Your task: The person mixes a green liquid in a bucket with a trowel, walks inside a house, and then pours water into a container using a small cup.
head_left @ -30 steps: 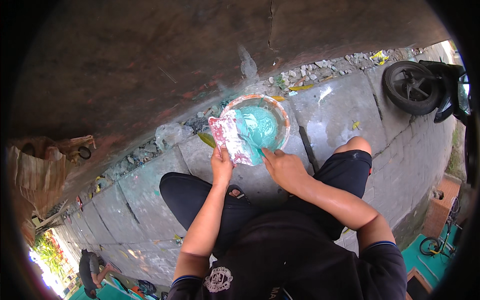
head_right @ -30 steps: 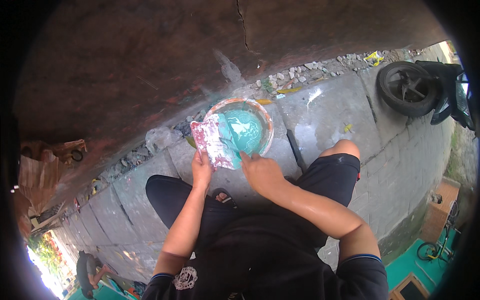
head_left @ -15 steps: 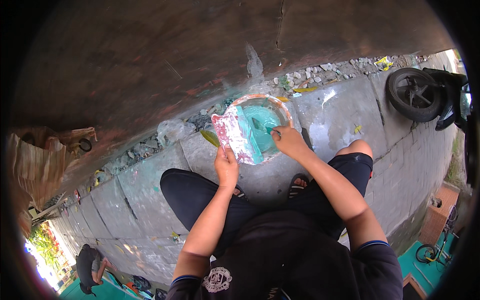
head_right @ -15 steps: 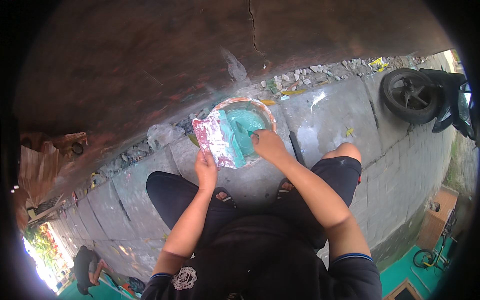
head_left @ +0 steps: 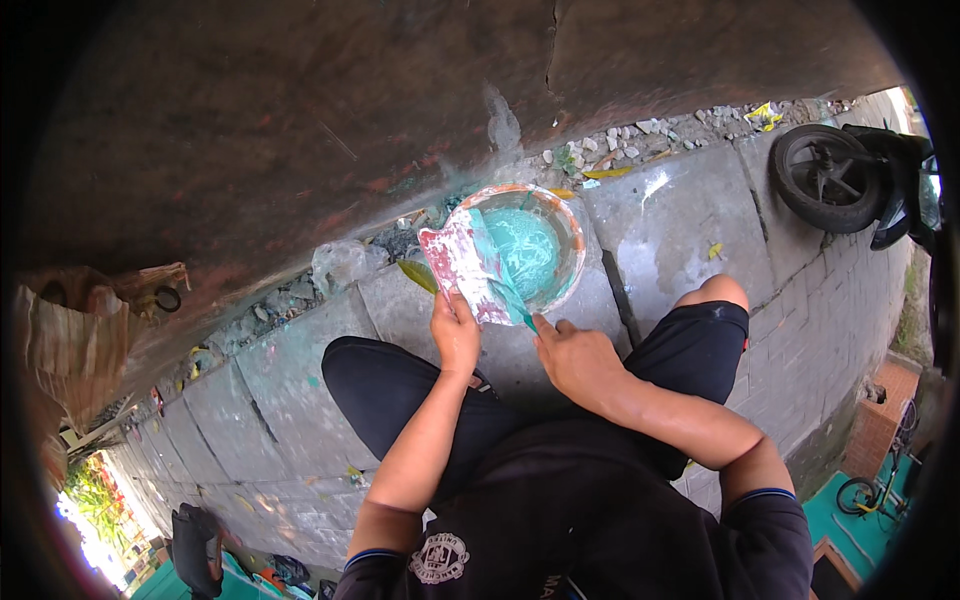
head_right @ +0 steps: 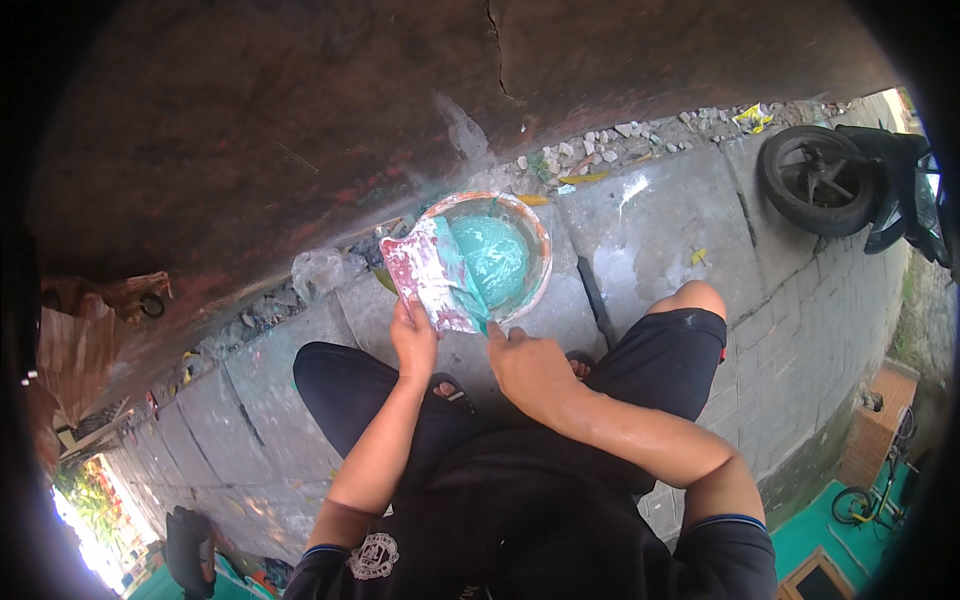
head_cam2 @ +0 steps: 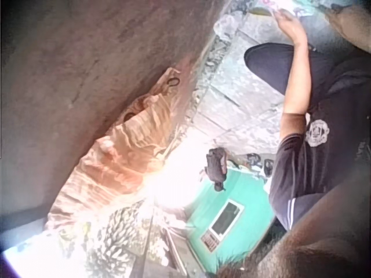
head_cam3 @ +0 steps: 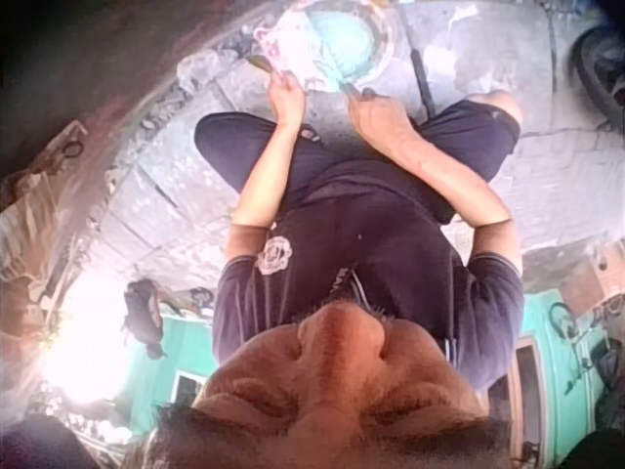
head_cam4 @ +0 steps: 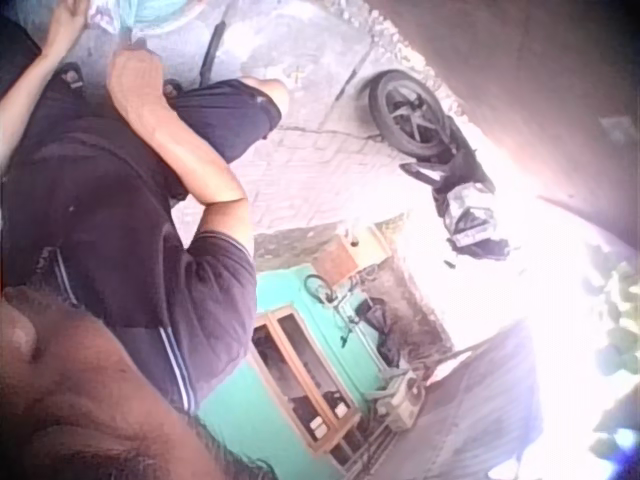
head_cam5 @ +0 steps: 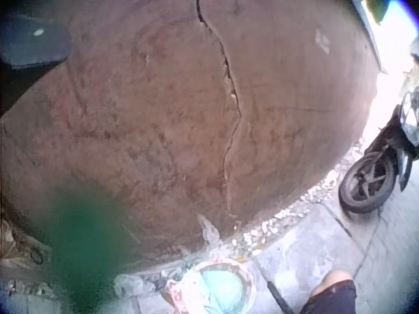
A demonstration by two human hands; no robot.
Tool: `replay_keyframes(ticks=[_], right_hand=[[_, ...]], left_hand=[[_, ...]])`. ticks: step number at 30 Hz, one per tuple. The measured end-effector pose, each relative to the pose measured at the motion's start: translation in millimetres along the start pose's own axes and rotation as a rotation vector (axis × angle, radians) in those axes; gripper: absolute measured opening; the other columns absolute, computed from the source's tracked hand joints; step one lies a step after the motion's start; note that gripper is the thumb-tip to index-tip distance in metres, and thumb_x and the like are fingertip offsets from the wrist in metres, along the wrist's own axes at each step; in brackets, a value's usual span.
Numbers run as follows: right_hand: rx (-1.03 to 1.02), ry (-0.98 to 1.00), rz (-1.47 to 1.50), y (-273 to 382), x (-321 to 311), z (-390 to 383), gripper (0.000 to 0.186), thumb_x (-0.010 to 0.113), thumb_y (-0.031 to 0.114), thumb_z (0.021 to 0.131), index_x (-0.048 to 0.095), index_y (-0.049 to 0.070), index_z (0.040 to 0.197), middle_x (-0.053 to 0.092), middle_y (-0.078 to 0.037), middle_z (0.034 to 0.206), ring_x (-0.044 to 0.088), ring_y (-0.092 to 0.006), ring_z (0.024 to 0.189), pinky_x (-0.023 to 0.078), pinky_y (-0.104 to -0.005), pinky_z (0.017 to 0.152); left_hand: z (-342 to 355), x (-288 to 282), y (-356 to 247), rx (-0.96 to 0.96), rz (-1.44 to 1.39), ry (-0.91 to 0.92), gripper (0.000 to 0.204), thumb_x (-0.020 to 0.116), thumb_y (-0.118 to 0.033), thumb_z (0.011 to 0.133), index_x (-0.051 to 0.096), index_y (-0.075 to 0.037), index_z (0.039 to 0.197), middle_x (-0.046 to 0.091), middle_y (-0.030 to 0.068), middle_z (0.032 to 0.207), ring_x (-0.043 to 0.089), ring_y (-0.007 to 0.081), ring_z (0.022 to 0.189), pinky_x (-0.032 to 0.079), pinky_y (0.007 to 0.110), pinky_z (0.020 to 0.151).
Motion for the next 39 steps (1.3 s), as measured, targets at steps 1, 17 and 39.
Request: replay_keyframes(ticks=[1, 17, 39], right_hand=[[0.007, 0.008, 0.020, 1, -4, -8, 0.035, 0.056, 0.021, 0.095, 0.061, -0.004, 0.120, 0.064, -0.020, 0.075, 0.064, -0.0347, 0.059, 0.053, -0.0443, 0.056], [0.048, -0.188, 0.017, -37, 31, 48, 0.033, 0.060, 0.019, 0.093, 0.063, -0.001, 0.119, 0.064, -0.019, 0.075, 0.064, -0.0357, 0.059, 0.053, -0.0441, 0.057], [0.450, 0.130, 0.098, -94, 51, 99, 0.033, 0.053, 0.026, 0.095, 0.070, -0.001, 0.106, 0.069, -0.027, 0.092, 0.067, -0.0429, 0.088, 0.053, -0.0496, 0.082]], left_hand=[[-1, 0, 0, -0.020, -0.025, 0.010, 0.028, 0.044, -0.023, 0.105, 0.055, 0.001, 0.099, 0.057, 0.0057, 0.066, 0.054, 0.0128, 0.049, 0.045, 0.031, 0.047], [4, 4, 4, -0.005, -0.053, 0.076, 0.031, 0.042, -0.027, 0.106, 0.058, 0.000, 0.108, 0.061, 0.0034, 0.075, 0.056, 0.0086, 0.054, 0.047, 0.026, 0.045], [-2, -14, -14, -0.005, -0.387, -0.094, 0.018, 0.054, -0.015, 0.102, 0.056, -0.001, 0.113, 0.064, 0.0030, 0.085, 0.059, 0.0058, 0.071, 0.048, 0.025, 0.058]])
Point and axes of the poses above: each hand's wrist, its own z-axis towards the middle knuckle, its own x-axis out of the palm, y = z × x, the point moved 2 cm from there along z, towards the middle knuckle
